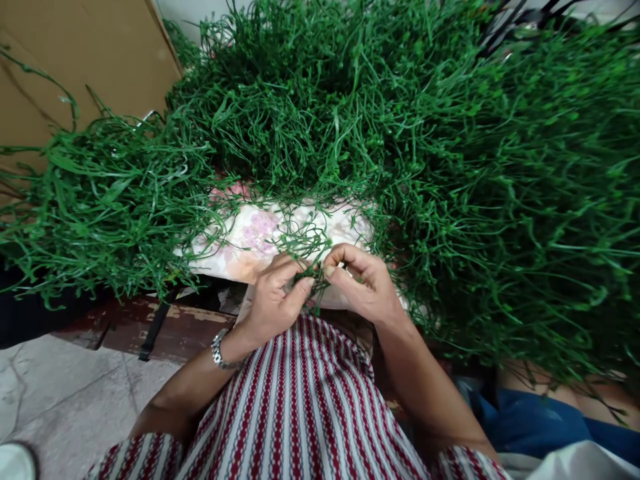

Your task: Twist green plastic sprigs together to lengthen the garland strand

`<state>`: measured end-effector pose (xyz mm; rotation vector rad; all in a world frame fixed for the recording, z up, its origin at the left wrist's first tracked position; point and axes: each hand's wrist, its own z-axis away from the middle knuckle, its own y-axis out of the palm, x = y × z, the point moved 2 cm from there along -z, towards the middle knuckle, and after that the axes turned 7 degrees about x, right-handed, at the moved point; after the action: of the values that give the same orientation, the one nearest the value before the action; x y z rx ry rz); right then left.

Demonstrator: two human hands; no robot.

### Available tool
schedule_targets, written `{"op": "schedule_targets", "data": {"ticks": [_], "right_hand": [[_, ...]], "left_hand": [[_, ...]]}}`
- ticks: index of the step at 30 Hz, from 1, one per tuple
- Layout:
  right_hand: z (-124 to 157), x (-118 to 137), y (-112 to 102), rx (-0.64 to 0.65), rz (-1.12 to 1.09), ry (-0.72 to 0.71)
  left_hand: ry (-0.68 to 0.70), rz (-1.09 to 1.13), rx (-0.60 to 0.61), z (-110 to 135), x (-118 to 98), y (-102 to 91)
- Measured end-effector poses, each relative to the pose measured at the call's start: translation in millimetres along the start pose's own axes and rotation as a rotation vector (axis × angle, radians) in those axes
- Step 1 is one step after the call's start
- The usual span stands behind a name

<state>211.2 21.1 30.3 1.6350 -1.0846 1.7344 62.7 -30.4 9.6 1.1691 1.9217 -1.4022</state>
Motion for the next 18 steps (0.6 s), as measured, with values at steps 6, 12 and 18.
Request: {"op": "schedule_targets", "data": {"ticks": [6, 12, 18], "right_hand": [[1.3, -5.6, 0.8, 0.211, -0.231, 0.17], [0.4, -15.5, -1.5, 0.392, -0.46, 0.216], [-0.4, -15.3, -4.4, 0.056, -0.225, 0.157]], "left_hand": [[0.031, 0.072, -0.03, -2.8, 4.5, -3.3], [0.129, -0.004, -0.161, -0.3, 6.8, -4.6], [0.139, -0.047, -0.104, -0.5, 3.8, -1.9]]}}
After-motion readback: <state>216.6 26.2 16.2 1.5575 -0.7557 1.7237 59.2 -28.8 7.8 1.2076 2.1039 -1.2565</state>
